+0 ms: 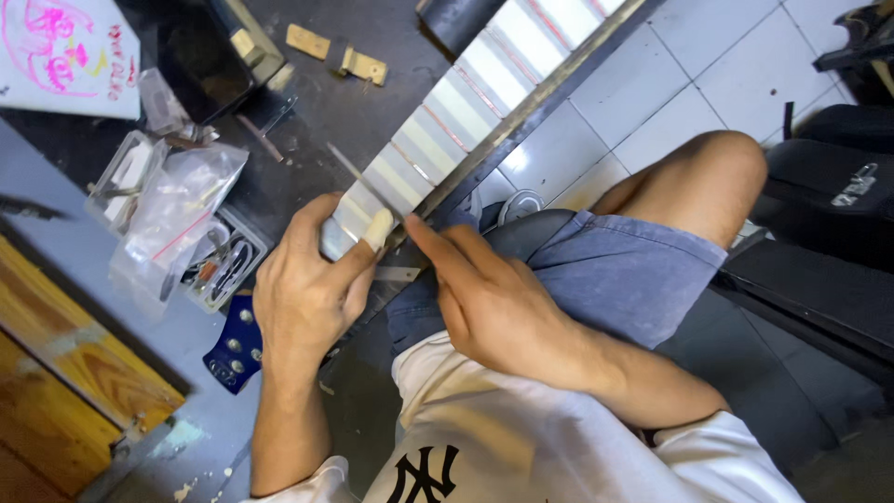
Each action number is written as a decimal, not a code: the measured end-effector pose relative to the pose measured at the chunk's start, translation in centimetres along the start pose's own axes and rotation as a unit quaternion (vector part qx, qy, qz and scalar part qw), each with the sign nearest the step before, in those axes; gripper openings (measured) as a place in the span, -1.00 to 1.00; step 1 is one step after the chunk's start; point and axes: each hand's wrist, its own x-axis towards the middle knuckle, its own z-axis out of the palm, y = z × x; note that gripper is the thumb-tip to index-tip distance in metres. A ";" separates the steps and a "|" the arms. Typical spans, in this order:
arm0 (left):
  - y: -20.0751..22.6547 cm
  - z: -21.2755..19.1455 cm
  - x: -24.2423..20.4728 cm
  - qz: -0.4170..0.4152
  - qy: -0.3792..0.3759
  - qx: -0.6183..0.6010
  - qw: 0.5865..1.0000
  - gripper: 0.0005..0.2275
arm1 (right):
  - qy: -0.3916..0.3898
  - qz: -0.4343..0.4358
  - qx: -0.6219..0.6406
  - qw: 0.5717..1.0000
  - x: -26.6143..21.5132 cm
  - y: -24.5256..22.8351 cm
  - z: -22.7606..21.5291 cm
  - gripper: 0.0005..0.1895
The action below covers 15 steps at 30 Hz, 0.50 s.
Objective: The person uses a metal file to smooth the edges of the frets on a guitar neck. The person holds the neck with the left hand and files the frets with the right hand, moving along the fretboard.
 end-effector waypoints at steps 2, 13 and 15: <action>-0.1 0.2 0.0 -0.012 -0.014 -0.003 1.000 -0.78 | -0.008 0.006 0.032 0.999 -2.0 1.0 -0.2 -0.34; -0.5 0.4 0.2 -0.008 -0.015 -0.015 1.000 -0.91 | 0.014 -0.029 0.026 0.999 -0.2 0.6 0.2 -0.43; -0.2 0.3 0.3 -0.010 -0.015 -0.011 1.000 -0.92 | 0.015 -0.034 0.046 0.998 -0.5 0.8 -0.1 -0.41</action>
